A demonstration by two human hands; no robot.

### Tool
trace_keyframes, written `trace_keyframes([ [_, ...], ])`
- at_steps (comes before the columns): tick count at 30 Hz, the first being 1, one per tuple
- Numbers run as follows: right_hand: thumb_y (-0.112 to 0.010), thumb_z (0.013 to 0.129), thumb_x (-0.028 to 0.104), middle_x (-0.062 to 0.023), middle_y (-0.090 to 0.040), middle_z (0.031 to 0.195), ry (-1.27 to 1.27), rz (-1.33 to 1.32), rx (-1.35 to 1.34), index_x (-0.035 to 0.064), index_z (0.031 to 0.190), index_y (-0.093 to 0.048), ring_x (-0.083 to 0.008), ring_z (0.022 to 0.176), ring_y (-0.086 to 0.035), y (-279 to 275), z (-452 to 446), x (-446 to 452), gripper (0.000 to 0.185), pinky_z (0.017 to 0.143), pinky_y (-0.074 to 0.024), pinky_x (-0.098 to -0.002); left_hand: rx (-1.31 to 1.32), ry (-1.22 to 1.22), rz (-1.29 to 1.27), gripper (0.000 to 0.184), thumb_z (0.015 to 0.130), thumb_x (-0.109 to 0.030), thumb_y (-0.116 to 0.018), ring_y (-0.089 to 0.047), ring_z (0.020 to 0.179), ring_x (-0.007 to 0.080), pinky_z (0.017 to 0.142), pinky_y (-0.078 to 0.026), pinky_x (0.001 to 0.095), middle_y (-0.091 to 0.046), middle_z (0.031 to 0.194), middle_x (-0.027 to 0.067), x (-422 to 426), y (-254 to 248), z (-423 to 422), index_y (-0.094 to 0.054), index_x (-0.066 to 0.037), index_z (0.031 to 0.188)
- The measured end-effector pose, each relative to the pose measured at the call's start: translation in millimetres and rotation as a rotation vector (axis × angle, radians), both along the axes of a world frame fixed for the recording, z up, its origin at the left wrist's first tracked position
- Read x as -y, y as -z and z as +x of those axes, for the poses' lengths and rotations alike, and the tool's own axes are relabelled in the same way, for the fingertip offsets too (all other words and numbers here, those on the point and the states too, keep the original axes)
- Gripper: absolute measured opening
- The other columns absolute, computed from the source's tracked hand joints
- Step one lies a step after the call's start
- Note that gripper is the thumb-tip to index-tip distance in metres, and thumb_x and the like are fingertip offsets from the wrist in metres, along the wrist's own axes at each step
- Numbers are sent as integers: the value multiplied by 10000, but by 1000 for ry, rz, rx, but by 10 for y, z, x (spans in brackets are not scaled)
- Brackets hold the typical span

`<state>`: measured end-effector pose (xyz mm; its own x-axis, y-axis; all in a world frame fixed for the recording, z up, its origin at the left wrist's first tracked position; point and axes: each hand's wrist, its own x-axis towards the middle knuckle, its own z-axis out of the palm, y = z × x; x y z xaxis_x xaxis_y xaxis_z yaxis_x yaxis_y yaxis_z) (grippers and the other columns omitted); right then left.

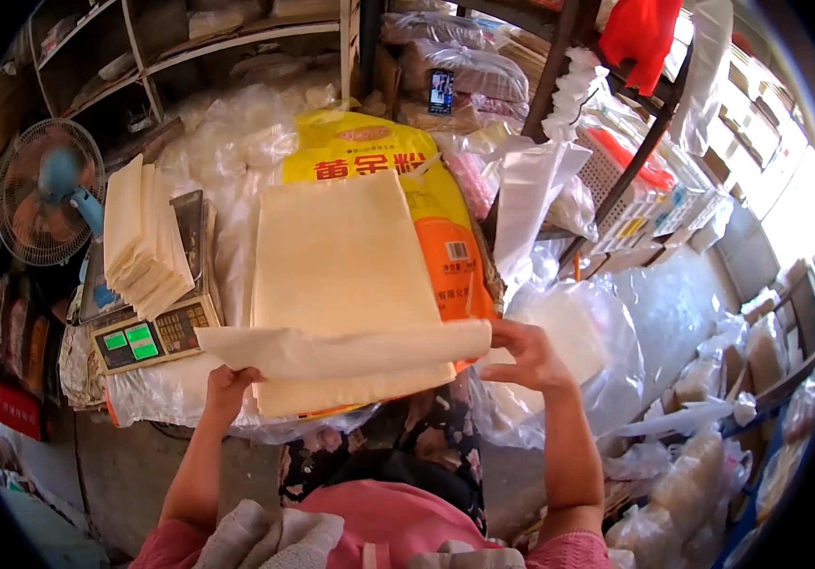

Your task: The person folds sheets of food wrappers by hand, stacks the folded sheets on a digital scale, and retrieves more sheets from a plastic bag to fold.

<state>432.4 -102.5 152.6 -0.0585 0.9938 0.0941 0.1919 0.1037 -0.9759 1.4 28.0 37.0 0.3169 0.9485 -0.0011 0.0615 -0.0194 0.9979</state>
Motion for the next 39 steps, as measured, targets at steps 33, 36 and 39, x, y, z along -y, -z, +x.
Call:
trace_keyframes([
  [33, -501, 929, 258, -181, -246, 1505, 277, 206, 1230, 103, 1440, -316, -369, 1398, -216, 1403, -1023, -976, 566, 1120, -180, -546, -1014, 221, 935, 508, 853, -297, -591, -325, 1348, 325, 1099, -242, 508, -391, 1416, 169, -260, 178, 519, -491, -46, 1284],
  [36, -490, 940, 285, -196, -240, 1505, 227, 137, 1225, 109, 1442, -314, -370, 1400, -211, 1328, -1013, -992, 561, 1124, -174, -542, -947, 271, 965, 349, 810, -138, -569, -482, 1218, 298, 1032, -343, 464, -547, 1263, 145, -467, 180, 270, -565, -44, 1146],
  [39, -476, 953, 274, -211, -255, 1494, 158, 1, 1043, 102, 1435, -322, -386, 1394, -214, 965, -1256, -986, 535, 1114, -188, -556, -916, 224, 868, 276, 746, -24, -583, -587, 1027, 301, 906, -436, 421, -634, 1106, 111, -479, -93, 183, -597, -46, 1020],
])
